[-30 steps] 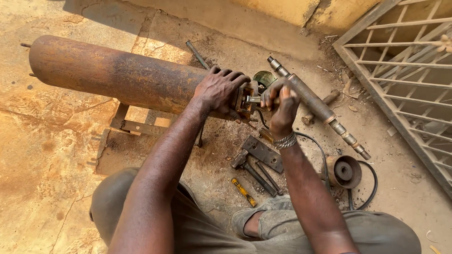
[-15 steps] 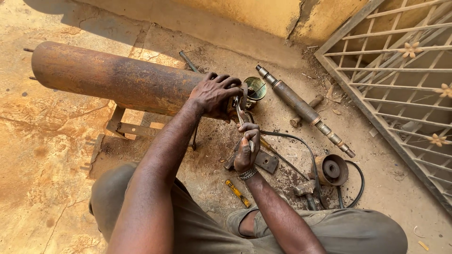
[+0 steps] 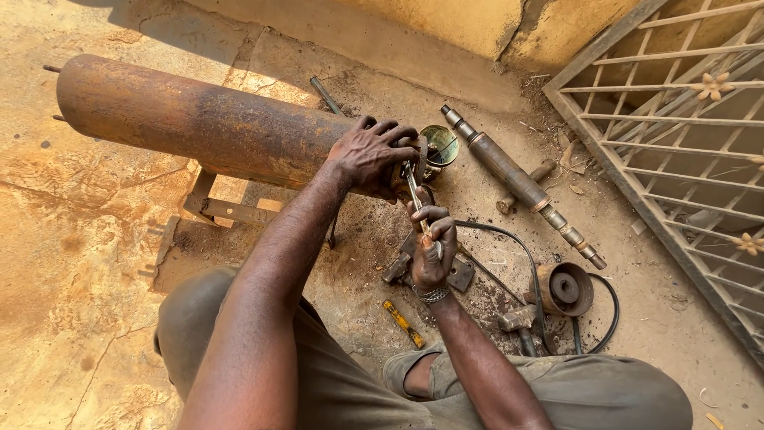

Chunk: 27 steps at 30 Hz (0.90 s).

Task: The person sits on the ground and uses a wrench and hammer to loosen and remove bolts from a flange on a large cylindrical metal object. The person then uses a screwdriver to pry and adjust parts of the flange assembly.

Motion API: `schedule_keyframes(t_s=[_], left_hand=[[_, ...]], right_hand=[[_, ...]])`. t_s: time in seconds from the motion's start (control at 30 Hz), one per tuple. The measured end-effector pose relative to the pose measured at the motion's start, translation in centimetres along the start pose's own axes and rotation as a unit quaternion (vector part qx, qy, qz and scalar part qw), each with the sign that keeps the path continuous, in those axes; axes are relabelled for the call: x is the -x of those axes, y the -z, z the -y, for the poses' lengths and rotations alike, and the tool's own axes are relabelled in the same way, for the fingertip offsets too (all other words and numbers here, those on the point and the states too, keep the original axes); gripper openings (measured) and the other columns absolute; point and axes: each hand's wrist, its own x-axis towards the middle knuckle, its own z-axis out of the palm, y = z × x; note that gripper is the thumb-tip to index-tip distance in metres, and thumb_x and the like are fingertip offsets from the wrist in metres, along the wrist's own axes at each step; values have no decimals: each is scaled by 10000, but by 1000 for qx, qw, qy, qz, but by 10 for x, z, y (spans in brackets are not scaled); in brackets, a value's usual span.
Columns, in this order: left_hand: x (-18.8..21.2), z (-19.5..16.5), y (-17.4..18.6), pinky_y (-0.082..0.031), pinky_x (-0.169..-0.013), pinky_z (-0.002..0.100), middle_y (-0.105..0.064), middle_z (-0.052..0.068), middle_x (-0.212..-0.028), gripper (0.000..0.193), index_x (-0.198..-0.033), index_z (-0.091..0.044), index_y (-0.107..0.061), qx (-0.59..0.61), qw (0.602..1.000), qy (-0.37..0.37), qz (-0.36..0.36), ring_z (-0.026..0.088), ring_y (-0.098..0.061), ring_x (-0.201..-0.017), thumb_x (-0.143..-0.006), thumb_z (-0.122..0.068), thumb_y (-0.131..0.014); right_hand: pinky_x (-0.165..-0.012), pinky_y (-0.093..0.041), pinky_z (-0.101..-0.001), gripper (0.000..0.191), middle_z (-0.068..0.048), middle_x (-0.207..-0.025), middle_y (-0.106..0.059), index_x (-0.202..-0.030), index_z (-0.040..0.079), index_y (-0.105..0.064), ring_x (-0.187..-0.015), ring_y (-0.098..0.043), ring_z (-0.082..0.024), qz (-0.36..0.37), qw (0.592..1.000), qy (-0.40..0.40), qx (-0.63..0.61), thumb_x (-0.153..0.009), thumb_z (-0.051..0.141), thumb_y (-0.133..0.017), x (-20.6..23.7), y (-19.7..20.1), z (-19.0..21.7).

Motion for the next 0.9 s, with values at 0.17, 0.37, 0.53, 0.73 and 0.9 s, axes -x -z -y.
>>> schedule_keyframes(t_s=[0.17,0.37,0.53,0.73,0.9], left_hand=[[-1,0,2,-378,-1083,549,-350,23,-1551,1104,-1416,-464,-427,-18,1000,-2,-18,299,-406,-1390,-465,-863,-820],[0,0,2,-375,-1090,546,-335,14,-1565,1075,-1400,-493,-428,-11,1000,7,6,296,-414,-1376,-471,-876,-810],[0,3,-2,-395,-1076,526,-369,41,-1550,1056,-1387,-462,-445,0,1000,4,-28,295,-447,-1357,-485,-870,-812],[1,2,0,-395,-1075,542,-382,53,-1530,1174,-1423,-390,-399,-9,999,-4,-40,307,-447,-1354,-442,-854,-846],[3,4,9,-396,-1081,542,-486,83,-1414,1367,-1504,-353,-331,51,996,66,21,310,-491,-1287,-348,-823,-889]], right_hand=[[-1197,-483,-543,153,-113,-1184,-621,-1007,126,-477,-1447,-482,-356,9,999,-13,-32,-1041,234,-580,-14,4,7],[-1272,-400,-530,200,-93,-1145,-639,-958,149,-430,-1487,-431,-315,50,996,4,68,-1069,237,-571,9,-9,-6],[-1261,-370,-527,230,-101,-1160,-638,-952,147,-408,-1523,-377,-328,138,982,12,130,-1066,288,-550,10,3,-7],[-1255,-422,-551,196,-118,-1176,-627,-1075,167,-413,-1471,-471,-342,72,992,20,103,-1126,333,-503,6,-8,1],[-1097,-443,-450,225,13,-769,-560,-1162,174,-436,-956,-670,-222,18,983,117,137,-1098,378,-506,10,-16,-5]])
